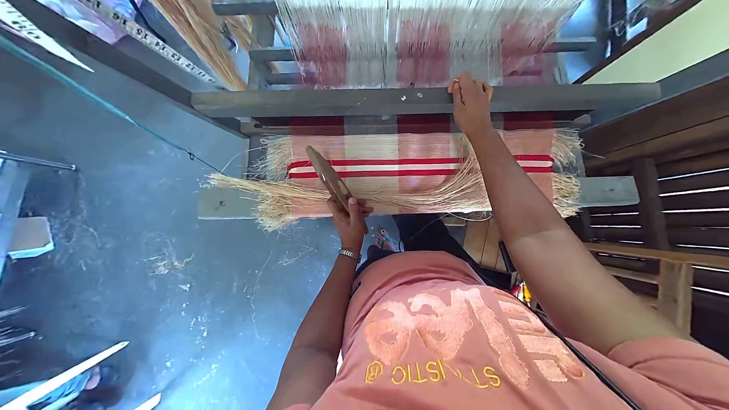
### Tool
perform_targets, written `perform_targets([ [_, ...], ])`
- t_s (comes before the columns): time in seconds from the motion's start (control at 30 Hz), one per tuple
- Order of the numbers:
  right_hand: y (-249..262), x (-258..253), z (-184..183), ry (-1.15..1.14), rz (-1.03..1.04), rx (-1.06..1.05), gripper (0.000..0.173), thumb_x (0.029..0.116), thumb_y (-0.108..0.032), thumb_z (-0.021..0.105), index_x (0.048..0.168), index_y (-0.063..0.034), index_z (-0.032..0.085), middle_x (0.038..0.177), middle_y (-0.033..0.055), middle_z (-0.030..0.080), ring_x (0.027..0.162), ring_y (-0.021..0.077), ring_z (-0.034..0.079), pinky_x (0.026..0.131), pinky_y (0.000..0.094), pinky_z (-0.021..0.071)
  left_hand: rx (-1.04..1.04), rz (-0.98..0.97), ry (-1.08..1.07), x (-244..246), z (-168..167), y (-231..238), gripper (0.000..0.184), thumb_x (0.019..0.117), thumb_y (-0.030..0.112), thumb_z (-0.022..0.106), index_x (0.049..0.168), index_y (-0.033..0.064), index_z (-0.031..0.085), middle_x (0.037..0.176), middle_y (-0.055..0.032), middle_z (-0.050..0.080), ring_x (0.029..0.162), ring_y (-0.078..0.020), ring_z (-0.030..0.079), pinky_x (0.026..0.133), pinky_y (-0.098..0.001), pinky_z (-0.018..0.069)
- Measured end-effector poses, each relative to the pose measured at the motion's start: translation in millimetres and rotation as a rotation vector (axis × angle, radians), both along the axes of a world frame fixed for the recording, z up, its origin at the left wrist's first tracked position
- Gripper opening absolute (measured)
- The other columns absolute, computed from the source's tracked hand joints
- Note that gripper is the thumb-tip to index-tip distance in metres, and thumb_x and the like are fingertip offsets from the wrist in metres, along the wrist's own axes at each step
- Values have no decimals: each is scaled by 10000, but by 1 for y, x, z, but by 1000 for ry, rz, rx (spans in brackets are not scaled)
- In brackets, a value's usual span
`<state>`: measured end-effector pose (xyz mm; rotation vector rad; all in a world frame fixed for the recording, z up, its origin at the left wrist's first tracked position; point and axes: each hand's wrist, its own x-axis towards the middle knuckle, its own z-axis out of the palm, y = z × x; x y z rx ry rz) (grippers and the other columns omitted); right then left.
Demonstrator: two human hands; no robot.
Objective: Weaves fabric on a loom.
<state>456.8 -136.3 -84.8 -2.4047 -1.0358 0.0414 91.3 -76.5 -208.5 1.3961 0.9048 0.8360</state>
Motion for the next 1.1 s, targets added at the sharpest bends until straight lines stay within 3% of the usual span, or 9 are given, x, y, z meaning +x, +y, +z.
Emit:
perform_targets([
  [0.2, -36, -33, 1, -5, 77, 26, 354, 1102, -178, 327, 1222, -19, 619, 1207, 176, 681, 1242, 357, 586, 1184, 596, 243, -22, -51, -46, -4, 4, 2, 513, 1084, 382, 444, 1437, 42, 292, 890, -104, 730, 721, -246, 756, 683, -406, 663],
  [0.33, -34, -27, 2, 77, 73, 89, 381, 1106, -182, 305, 1226, -25, 631, 1220, 147, 688, 1250, 322, 581, 1198, 575, 214, -58, -76, -14, -5, 23, 7, 466, 1071, 353, 468, 1416, 63, 349, 765, -63, 640, 573, -197, 671, 557, -363, 620],
  [0.43, -44, -34, 8, 146, 175, 374, 378, 1103, -170, 333, 1146, 3, 666, 1306, 158, 648, 1315, 285, 543, 1182, 471, 350, -47, -113, -30, -1, 47, 12, 488, 1042, 513, 465, 1286, 91, 489, 701, 0, 592, 510, -131, 594, 495, -299, 566],
  [0.57, -52, -87, 40, 320, 290, 427, 281, 1069, -165, 489, 1153, -34, 723, 1137, 136, 659, 1007, 194, 640, 872, 360, 560, 41, -236, 99, 16, 90, 24, 558, 1005, 577, 517, 1291, 99, 552, 787, -46, 635, 594, -165, 618, 570, -371, 572],
  [0.67, -53, -115, 41, 522, 339, 429, 252, 1019, -143, 603, 1212, -49, 735, 1041, 93, 672, 848, 138, 654, 759, 304, 585, -3, -358, 115, 33, 116, 22, 521, 995, 397, 657, 1371, 96, 458, 944, -115, 706, 647, -242, 719, 626, -419, 658],
  [0.8, -54, -125, 46, 809, 284, 573, 255, 936, -71, 724, 1164, 7, 639, 916, 88, 722, 767, 166, 712, 717, 334, 630, -63, -428, 181, 45, 126, 16, 539, 965, 345, 724, 1356, 129, 423, 840, -106, 689, 574, -230, 689, 563, -378, 633],
  [0.87, -53, -123, 46, 834, 255, 597, 189, 929, -73, 744, 1081, 19, 680, 861, 78, 735, 731, 150, 714, 695, 314, 630, -57, -486, 208, 45, 128, 17, 548, 991, 388, 676, 1398, 139, 406, 819, -99, 691, 571, -219, 680, 564, -369, 621],
  [1.0, -49, -121, 44, 799, 210, 573, 160, 953, -119, 731, 1049, 9, 722, 835, 66, 744, 712, 133, 711, 678, 301, 624, -11, -607, 225, 46, 128, 25, 523, 1075, 541, 376, 1473, 206, 433, 892, -89, 697, 610, -207, 674, 554, -356, 603],
  [1.1, -43, -123, 43, 665, 224, 522, 141, 954, -141, 730, 1020, -17, 723, 829, 39, 739, 704, 96, 701, 671, 274, 613, 9, -628, 261, 47, 130, 29, 500, 1093, 523, 309, 1469, 226, 454, 897, -86, 708, 618, -200, 679, 556, -353, 599],
])
